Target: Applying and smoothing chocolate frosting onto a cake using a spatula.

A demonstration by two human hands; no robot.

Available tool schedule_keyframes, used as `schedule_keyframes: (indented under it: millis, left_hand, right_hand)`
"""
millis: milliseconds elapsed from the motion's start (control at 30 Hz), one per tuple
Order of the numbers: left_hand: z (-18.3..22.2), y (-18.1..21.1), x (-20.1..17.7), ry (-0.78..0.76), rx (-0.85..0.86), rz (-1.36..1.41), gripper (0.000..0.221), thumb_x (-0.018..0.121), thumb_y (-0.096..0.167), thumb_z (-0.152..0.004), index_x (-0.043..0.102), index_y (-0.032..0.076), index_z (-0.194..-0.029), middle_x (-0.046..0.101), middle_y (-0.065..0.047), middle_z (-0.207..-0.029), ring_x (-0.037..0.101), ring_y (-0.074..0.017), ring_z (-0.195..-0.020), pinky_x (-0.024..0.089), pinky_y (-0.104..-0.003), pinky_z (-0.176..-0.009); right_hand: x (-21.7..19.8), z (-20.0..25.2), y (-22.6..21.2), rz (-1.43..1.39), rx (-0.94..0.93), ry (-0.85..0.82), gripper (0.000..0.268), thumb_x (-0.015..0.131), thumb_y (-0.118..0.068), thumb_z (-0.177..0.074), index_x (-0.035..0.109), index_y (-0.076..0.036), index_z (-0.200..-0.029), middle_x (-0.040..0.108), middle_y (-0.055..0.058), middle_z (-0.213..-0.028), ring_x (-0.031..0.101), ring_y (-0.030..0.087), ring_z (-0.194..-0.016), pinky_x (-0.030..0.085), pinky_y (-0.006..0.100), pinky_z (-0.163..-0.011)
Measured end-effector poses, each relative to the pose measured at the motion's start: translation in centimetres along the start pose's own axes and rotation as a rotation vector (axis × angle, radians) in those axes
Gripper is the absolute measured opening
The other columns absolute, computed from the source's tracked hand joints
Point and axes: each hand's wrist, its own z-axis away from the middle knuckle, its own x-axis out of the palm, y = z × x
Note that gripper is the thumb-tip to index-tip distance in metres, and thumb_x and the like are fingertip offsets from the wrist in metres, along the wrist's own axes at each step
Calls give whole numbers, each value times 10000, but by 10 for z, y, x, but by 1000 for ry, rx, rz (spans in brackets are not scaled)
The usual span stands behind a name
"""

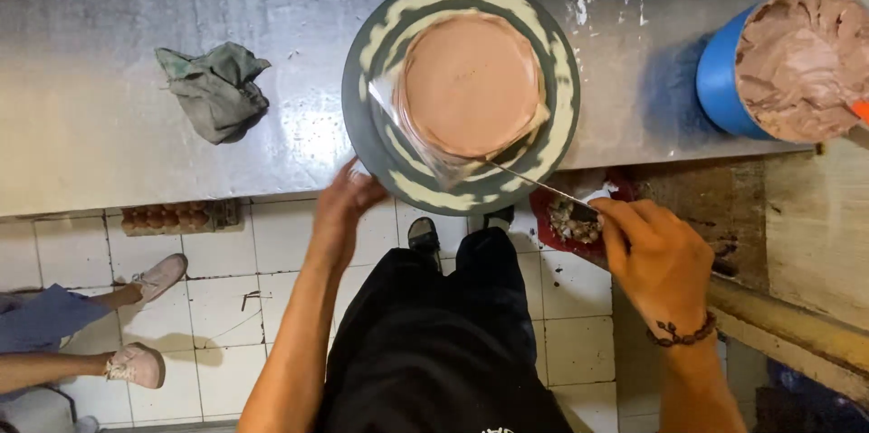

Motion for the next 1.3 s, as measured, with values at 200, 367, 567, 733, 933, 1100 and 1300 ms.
schedule_keyframes:
  millis: [200, 367, 567, 733, 933, 1100, 1300]
  left_hand:
    - [9, 19, 20, 71, -4, 76, 805, 601, 455, -943, 314, 74, -1591, 660, -104, -1316, 659, -214, -1116, 477, -411, -1013]
    - [16, -1, 14, -98, -190, -82, 816, 635, 465, -922, 378, 19, -1556, 665, -98, -1342, 694, -241, -1124, 498, -426, -1059]
    - [17, 15, 19, 92, 56, 106, 869, 626, 469, -962, 282, 38, -1634, 660, -144, -1311, 630, -253, -1125, 478, -449, -1060]
    - [23, -7, 11, -22, -136, -80, 918, 645, 465, -906, 218, 53, -1607, 676, -168, -1299, 697, -262, -1138, 483, -449, -1075]
    - [30, 23, 17, 91, 96, 116, 936, 598, 506, -957, 167, 72, -1666, 594, -213, -1413, 631, -261, -1166, 463, -449, -1089]
    - [36, 24, 20, 93, 85, 93, 945, 588, 511, -944, 132, 98, -1661, 534, -237, -1494, 619, -271, -1210, 453, -445, -1080]
    - [43, 14, 24, 80, 43, 107, 945, 595, 502, -936, 141, 110, -1667, 506, -278, -1485, 619, -304, -1221, 454, -451, -1072]
  right_hand:
    - [2, 0, 6, 5, -1, 15, 179, 735, -147, -943, 761, -185, -1116, 694, 51, -949, 675, 292, -866, 527, 391, -729]
    - [1, -2, 8, -14, -21, 36, 165, 734, -153, -956, 750, -181, -1118, 691, 50, -960, 675, 290, -874, 533, 386, -746]
    - [-3, -7, 7, -15, -6, 13, 161, 736, -156, -953, 762, -190, -1108, 691, 54, -937, 671, 291, -848, 529, 386, -723]
    - [-1, -8, 9, 12, -37, 19, 158, 735, -166, -951, 754, -186, -1107, 686, 61, -948, 665, 303, -869, 528, 397, -746]
    - [-3, -8, 10, 8, -28, 4, 151, 734, -167, -951, 756, -175, -1101, 679, 68, -926, 661, 305, -865, 524, 397, -733]
    - [-4, -7, 9, -9, -31, 17, 134, 723, -165, -965, 750, -169, -1097, 682, 63, -943, 662, 295, -870, 524, 391, -732]
    - [-6, -5, 9, 1, -11, 7, 119, 725, -170, -968, 755, -176, -1083, 678, 56, -914, 660, 293, -858, 515, 393, -710]
